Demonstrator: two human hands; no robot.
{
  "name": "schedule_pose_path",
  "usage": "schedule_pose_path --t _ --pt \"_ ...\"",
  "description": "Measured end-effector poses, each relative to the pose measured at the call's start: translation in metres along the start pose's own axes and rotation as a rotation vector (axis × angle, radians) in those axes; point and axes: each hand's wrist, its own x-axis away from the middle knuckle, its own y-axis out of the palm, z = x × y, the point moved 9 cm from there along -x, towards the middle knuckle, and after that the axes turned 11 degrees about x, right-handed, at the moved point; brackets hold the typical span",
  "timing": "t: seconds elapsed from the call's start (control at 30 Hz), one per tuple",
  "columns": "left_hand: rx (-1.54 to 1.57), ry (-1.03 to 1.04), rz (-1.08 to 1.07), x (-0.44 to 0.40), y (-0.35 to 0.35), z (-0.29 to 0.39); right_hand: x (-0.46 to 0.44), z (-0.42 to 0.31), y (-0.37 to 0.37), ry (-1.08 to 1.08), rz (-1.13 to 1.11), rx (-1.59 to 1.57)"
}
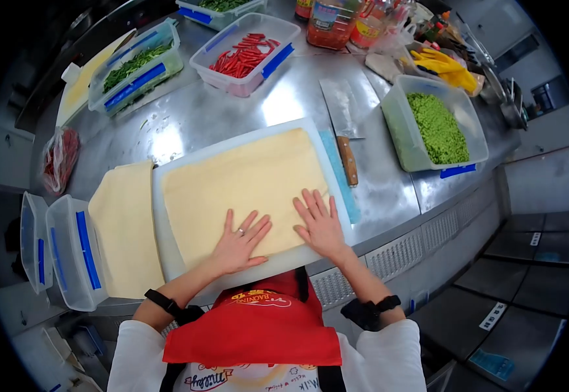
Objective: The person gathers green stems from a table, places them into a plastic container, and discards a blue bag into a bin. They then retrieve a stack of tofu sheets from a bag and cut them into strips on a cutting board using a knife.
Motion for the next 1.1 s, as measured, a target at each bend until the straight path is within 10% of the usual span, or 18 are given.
schedule_pose_path --t 0.17,0.37,0.97,1.1 --pt "0.110 0.011 0.018 0.001 -0.009 -0.009 -0.010 0.035 -0.026 0.020 0.042 -0.161" --pt "-0.071 -0.563 0.360 0.085 -0.037 -0.100 -0.028 0.166 -0.013 0.387 0.308 -0.199" --pt "-0.030 -0.286 0.415 0.038 -0.074 -0.078 -0.059 0.198 -0.014 0.609 0.200 -0.303" --pt "-0.066 -0.022 0.229 -0.004 -0.043 -0.030 -0.003 0.179 -0.020 0.489 0.340 -0.829"
